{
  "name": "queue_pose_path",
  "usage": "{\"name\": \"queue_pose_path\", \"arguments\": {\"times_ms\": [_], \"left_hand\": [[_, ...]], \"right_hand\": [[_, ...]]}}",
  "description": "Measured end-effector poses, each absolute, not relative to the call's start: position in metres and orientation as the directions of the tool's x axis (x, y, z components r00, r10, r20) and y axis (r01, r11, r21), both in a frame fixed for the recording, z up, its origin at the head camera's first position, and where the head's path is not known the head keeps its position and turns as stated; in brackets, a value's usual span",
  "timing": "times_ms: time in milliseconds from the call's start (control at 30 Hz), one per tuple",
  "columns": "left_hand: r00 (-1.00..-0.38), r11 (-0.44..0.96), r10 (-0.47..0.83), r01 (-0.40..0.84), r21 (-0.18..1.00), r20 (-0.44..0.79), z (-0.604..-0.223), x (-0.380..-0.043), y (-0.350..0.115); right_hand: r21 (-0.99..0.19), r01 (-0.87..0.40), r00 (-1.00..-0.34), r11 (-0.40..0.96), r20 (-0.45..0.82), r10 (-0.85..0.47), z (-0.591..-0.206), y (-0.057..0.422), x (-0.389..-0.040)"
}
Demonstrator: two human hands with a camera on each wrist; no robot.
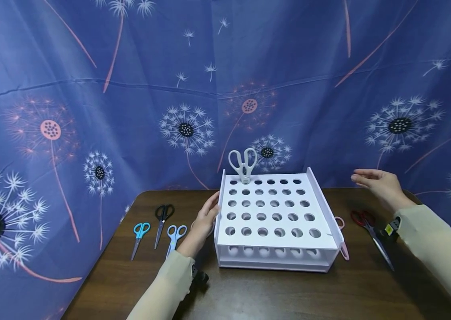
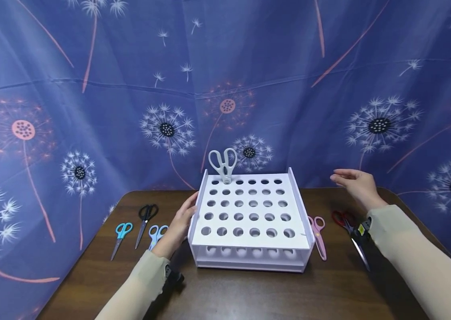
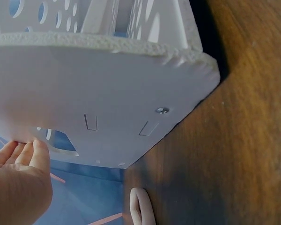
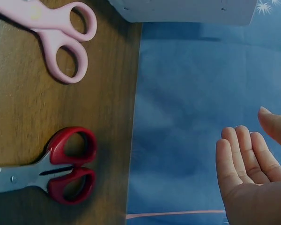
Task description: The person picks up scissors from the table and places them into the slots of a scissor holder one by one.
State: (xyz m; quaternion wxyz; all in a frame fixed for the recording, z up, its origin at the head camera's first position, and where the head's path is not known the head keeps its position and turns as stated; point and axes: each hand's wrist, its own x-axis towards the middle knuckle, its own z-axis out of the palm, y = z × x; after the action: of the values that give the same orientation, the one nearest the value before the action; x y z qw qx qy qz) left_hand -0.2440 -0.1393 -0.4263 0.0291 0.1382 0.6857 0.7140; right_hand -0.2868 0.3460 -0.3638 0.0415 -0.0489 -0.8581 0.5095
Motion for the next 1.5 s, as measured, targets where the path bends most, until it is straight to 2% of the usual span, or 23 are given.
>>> {"name": "queue_pose_path", "arguments": {"times_ms": [133,667,900,1200,1500], "left_hand": [[-0.961,-0.058,0.226,0.152,0.987,0.161,-0.427,-0.244,-0.138],[-0.957,-0.018,0.231,0.176,0.984,0.175,-0.425,-0.245,-0.134],[-0.955,-0.009,0.238,0.180,0.984,0.177,-0.422,-0.246,-0.136],[-0.956,-0.002,0.244,0.171,0.985,0.166,-0.426,-0.242,-0.138],[-0.953,-0.013,0.240,0.190,0.982,0.188,-0.423,-0.246,-0.140]], "right_hand": [[-0.868,0.063,-0.989,0.493,0.012,0.148,-0.366,0.349,-0.288],[-0.827,0.055,-0.996,0.559,-0.004,0.092,-0.368,0.379,-0.277],[-0.772,0.052,-0.995,0.634,0.018,0.103,-0.368,0.382,-0.271],[-0.814,0.068,-0.993,0.577,-0.002,0.114,-0.381,0.391,-0.262],[-0.774,0.067,-0.996,0.630,-0.011,0.092,-0.382,0.392,-0.267]]}}
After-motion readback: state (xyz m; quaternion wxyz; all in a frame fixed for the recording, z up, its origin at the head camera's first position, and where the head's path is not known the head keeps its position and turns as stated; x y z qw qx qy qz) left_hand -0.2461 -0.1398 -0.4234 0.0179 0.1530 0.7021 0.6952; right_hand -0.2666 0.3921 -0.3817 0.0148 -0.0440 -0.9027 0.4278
